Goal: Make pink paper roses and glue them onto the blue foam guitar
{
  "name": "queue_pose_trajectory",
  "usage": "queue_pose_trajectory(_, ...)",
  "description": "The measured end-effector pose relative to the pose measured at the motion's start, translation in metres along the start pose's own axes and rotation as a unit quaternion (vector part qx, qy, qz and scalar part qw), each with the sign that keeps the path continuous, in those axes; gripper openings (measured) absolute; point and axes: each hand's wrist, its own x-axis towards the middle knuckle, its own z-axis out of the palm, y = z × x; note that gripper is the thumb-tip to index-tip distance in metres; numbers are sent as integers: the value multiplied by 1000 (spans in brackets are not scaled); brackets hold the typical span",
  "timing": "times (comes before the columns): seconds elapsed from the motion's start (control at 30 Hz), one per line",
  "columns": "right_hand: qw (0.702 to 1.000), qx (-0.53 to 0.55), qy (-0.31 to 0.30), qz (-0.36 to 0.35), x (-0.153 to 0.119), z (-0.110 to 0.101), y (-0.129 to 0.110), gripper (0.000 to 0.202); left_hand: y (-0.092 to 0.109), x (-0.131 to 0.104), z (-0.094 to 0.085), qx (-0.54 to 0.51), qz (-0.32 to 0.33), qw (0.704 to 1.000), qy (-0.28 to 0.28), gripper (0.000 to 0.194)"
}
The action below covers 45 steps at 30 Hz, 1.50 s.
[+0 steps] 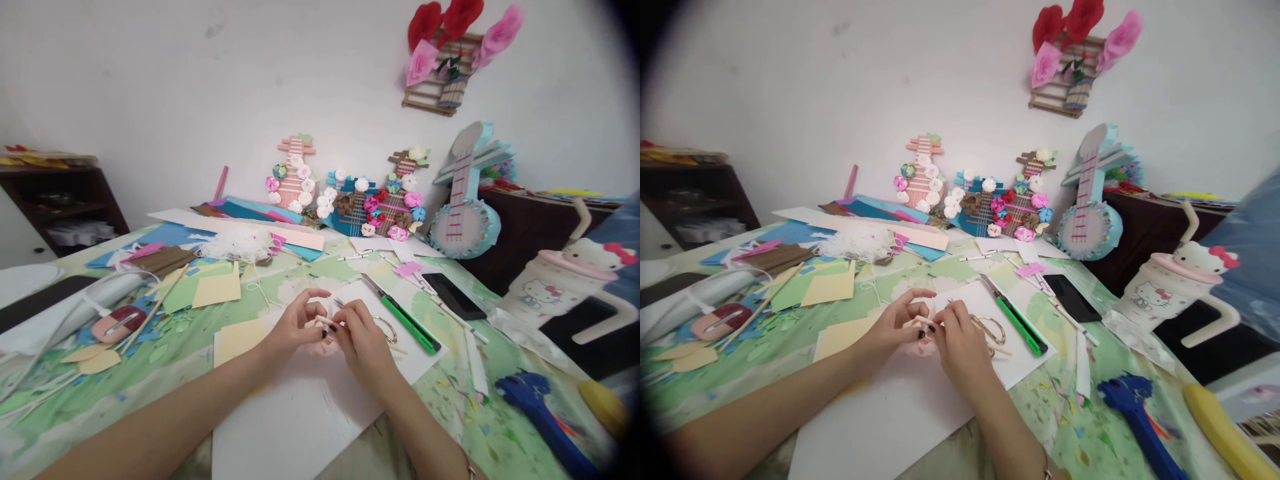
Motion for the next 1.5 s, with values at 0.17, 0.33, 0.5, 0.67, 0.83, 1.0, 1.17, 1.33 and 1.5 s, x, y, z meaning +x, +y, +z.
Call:
queue_pose_trajectory(0.17, 1000, 7, -3, 17, -1, 3, -1, 15, 2, 1, 0, 5, -12, 1000, 7, 53)
queue_pose_trajectory(0.33, 999, 21, 23, 21, -3, 7, 0, 13, 1, 1, 0, -22, -18, 999, 24, 51)
queue_pose_trajectory(0.5, 999, 23, 27, 28, -4, 9, 0, 14, -1, 1, -1, -33, -26, 999, 20, 52)
queue_pose_trajectory(0.67, 999, 22, 26, 24, -4, 6, -2, 15, -1, 1, 0, -33, -13, 999, 12, 50)
queue_pose_trajectory(0.83, 999, 23, 32, 7, -3, 6, -3, 12, 1, 0, 4, -3, -2, 1000, 31, 42)
queue_pose_trajectory(1.0, 999, 42, 12, -6, -4, 5, 0, 10, 2, 0, 4, 34, 22, 999, 23, 40)
queue_pose_trajectory(1.17, 997, 79, -8, -13, -4, 0, 1, 5, 3, -1, 2, 36, 39, 999, 13, 36)
queue_pose_trajectory(1.33, 995, 95, -20, 6, -1, -3, 1, 6, 4, -2, 2, 67, 31, 997, 17, 34)
queue_pose_trajectory(1.5, 998, 59, -27, -8, 0, -3, 3, 12, 4, -1, 1, 83, 42, 996, 15, 32)
